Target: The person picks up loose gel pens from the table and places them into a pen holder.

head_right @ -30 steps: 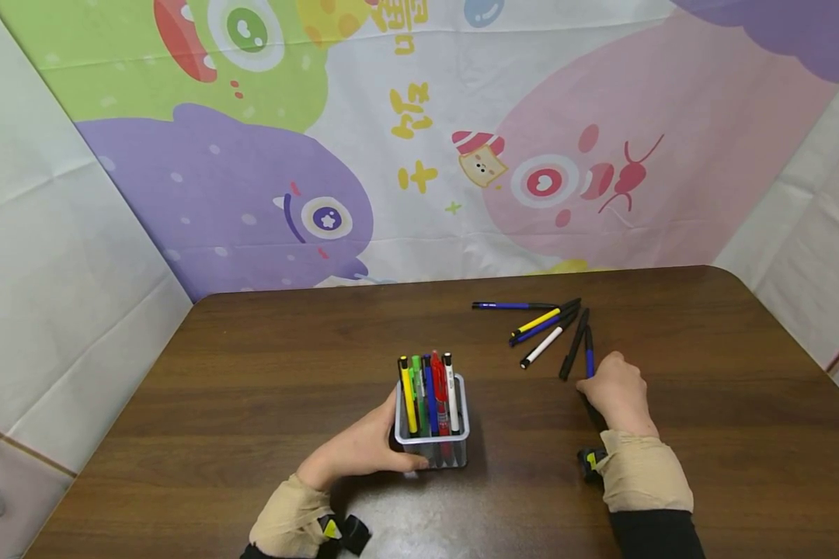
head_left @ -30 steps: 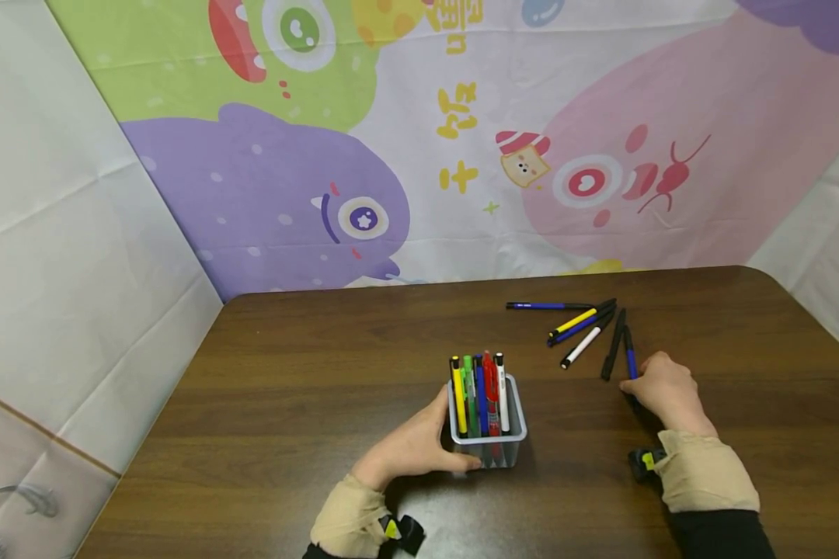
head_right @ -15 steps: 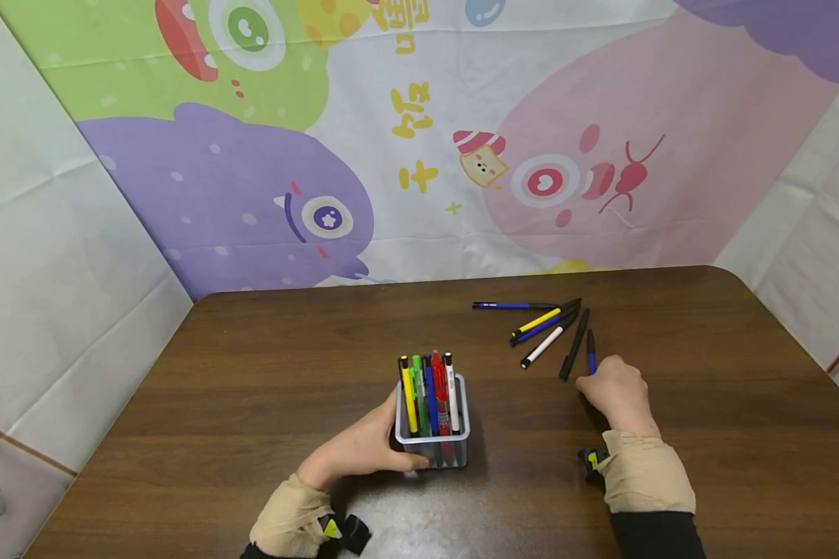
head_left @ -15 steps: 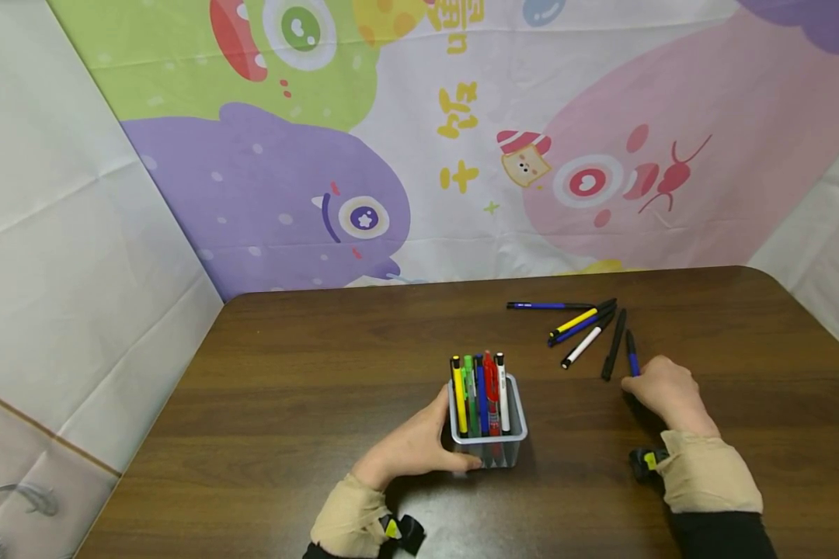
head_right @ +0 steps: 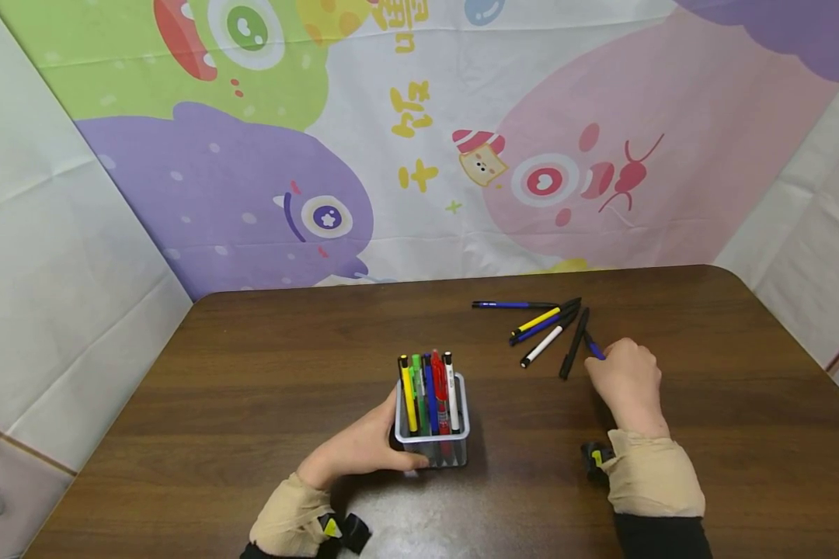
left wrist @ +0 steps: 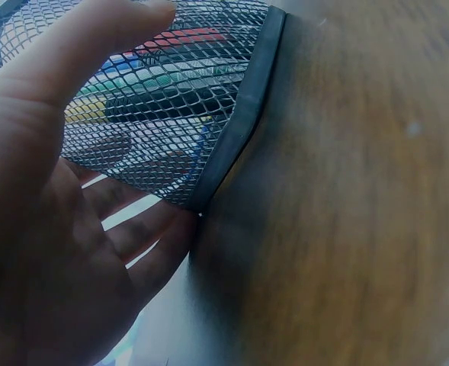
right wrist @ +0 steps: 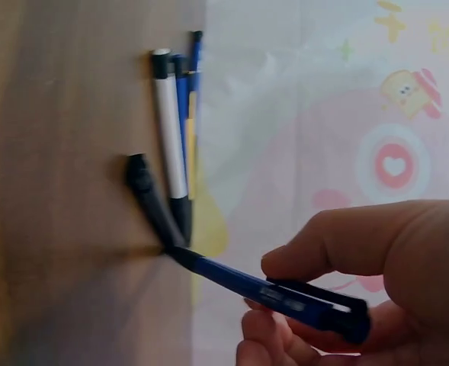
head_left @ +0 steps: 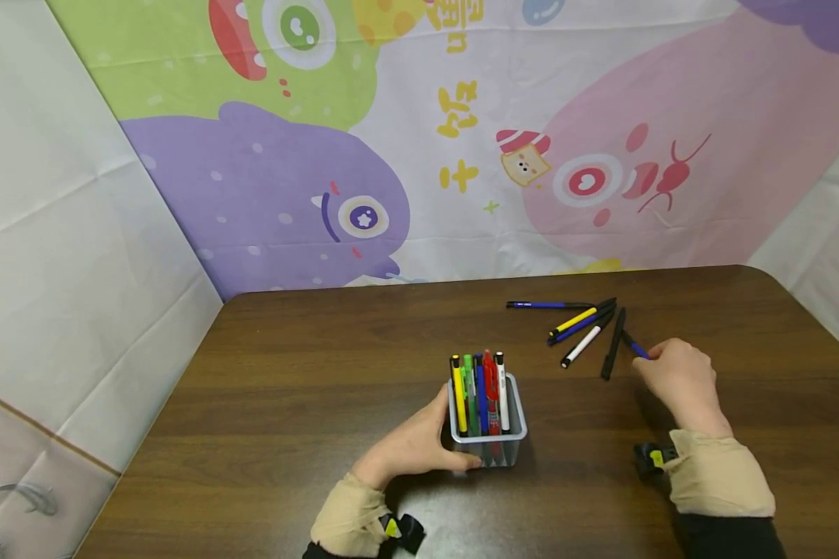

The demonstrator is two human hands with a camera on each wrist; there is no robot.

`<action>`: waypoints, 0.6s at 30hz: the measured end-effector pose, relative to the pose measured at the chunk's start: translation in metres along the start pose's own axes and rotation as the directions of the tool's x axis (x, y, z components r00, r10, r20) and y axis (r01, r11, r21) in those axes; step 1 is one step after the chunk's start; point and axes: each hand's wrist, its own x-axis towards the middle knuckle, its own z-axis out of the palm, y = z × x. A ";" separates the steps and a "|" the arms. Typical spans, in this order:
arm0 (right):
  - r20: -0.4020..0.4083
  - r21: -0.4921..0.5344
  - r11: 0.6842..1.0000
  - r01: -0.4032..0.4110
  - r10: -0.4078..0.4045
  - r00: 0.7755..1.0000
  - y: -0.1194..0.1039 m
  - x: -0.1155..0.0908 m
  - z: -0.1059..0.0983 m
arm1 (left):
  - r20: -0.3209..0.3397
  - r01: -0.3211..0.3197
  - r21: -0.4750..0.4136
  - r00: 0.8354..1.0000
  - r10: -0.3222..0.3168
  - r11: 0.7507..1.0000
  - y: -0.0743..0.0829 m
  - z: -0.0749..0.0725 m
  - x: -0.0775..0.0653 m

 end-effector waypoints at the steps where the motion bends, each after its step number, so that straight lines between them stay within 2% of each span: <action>1: -0.030 0.010 1.000 0.001 -0.001 1.000 -0.002 -0.001 -0.001 | 0.001 0.000 -0.001 1.000 0.000 1.000 0.000 0.000 0.000; 6: -0.164 0.078 0.997 0.010 0.003 0.986 -0.010 -0.006 -0.007 | 0.000 -0.006 0.004 1.000 0.006 1.000 -0.001 0.000 0.000; 11: -0.284 0.118 0.992 0.048 -0.013 0.959 -0.016 -0.010 -0.013 | 0.002 -0.009 0.006 1.000 0.009 1.000 -0.001 0.000 0.000; 18: -0.387 0.147 0.983 0.110 -0.046 0.921 -0.025 -0.014 -0.017 | -0.001 -0.012 0.006 1.000 0.012 1.000 -0.001 0.000 0.001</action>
